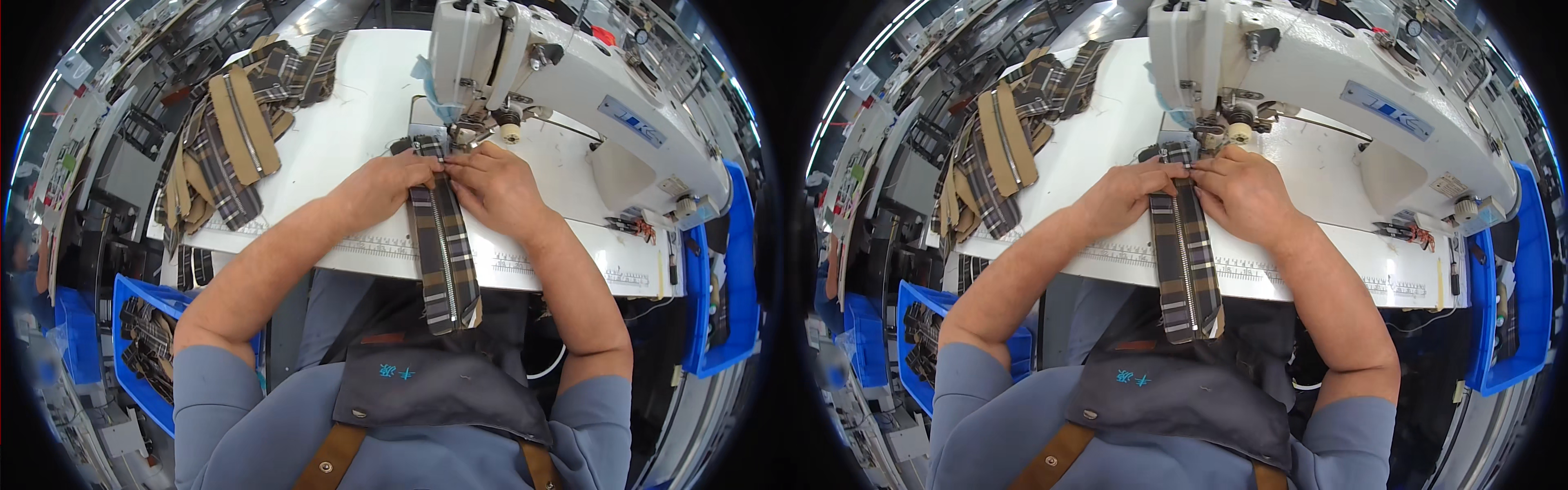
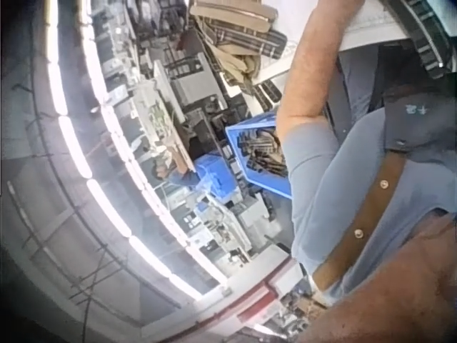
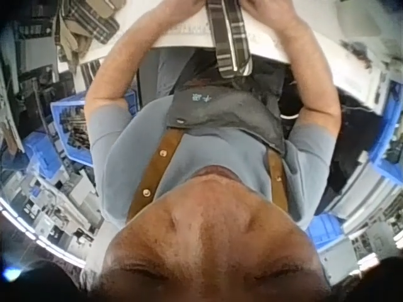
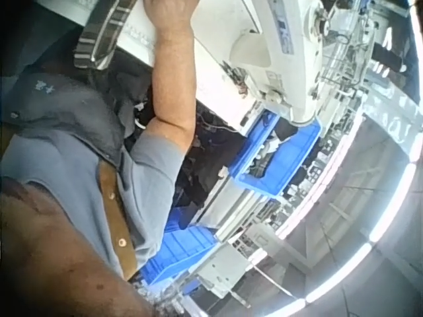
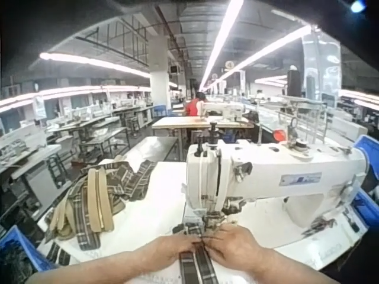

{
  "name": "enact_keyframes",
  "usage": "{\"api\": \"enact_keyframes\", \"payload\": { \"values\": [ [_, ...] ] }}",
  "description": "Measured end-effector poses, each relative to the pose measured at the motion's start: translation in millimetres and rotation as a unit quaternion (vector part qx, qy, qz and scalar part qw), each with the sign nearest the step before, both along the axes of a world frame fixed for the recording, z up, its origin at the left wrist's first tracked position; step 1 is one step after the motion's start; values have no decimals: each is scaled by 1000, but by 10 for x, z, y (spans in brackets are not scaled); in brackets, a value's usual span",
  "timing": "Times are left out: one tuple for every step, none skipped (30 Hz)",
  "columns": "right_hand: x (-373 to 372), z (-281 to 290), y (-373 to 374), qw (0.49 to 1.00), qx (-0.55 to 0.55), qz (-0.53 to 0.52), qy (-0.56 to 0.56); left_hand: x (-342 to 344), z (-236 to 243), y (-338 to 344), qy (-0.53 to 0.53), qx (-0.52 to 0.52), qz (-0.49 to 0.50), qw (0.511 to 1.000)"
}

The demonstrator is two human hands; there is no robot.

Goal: The worker is using an industrial sewing machine to join pieces of fabric together.

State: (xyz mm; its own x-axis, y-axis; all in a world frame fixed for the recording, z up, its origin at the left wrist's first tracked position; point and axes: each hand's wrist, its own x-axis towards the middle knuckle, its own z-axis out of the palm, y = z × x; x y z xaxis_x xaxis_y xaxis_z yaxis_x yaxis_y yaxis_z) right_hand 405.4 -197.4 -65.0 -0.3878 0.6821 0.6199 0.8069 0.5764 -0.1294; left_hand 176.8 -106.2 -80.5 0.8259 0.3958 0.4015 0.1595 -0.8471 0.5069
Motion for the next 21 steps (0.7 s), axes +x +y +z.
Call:
{"api": "enact_keyframes", "payload": {
  "values": [
    [31,-21,-11,1000,-9,-21,-20,45,73,45,-1,-3,-8,1000],
    [46,-22,-24,999,-12,-28,-20,32,171,110,11,-42,-55,998],
    [41,-2,-36,999,-19,-17,-21,3,231,187,24,-81,-99,992],
    [33,23,-38,999,-26,-4,-21,-22,213,304,37,-147,-144,978],
    [20,38,-38,999,-27,-8,-21,-35,163,355,38,-148,-148,977],
    [10,48,-37,1000,-23,-9,-20,-13,190,366,27,-189,-139,972],
    [12,50,-39,1000,-18,-10,-18,15,212,368,18,-230,-130,964],
    [25,42,-43,998,-52,-30,-23,51,206,300,13,-191,-79,978],
    [33,28,-35,998,-52,-32,-22,85,171,242,15,-191,-82,978],
    [40,8,-23,998,-34,-38,-24,115,120,200,2,-135,-45,990],
    [45,-6,-14,999,-15,-44,-27,131,80,170,-11,-79,-7,997],
    [48,-1,-15,998,-17,-47,-26,143,65,142,-3,-32,-8,999],
    [48,19,-18,998,-30,-50,-30,153,70,129,-2,-33,-10,999],
    [50,28,-24,997,-42,-53,-33,160,93,118,6,63,-3,998],
    [52,30,-20,997,-42,-54,-33,163,113,116,13,160,4,987],
    [52,31,-19,996,-52,-62,-34,162,97,119,13,160,3,987],
    [52,30,-16,995,-62,-69,-36,159,71,124,34,105,-1,994],
    [57,18,-11,995,-62,-70,-36,159,50,122,55,50,-5,997],
    [61,-3,-4,996,-46,-72,-32,156,41,113,55,50,-7,997],
    [65,-15,0,996,-30,-73,-28,151,33,101,52,40,-15,998],
    [65,-15,1,996,-30,-75,-28,149,32,93,48,30,-23,998]
  ]
}}
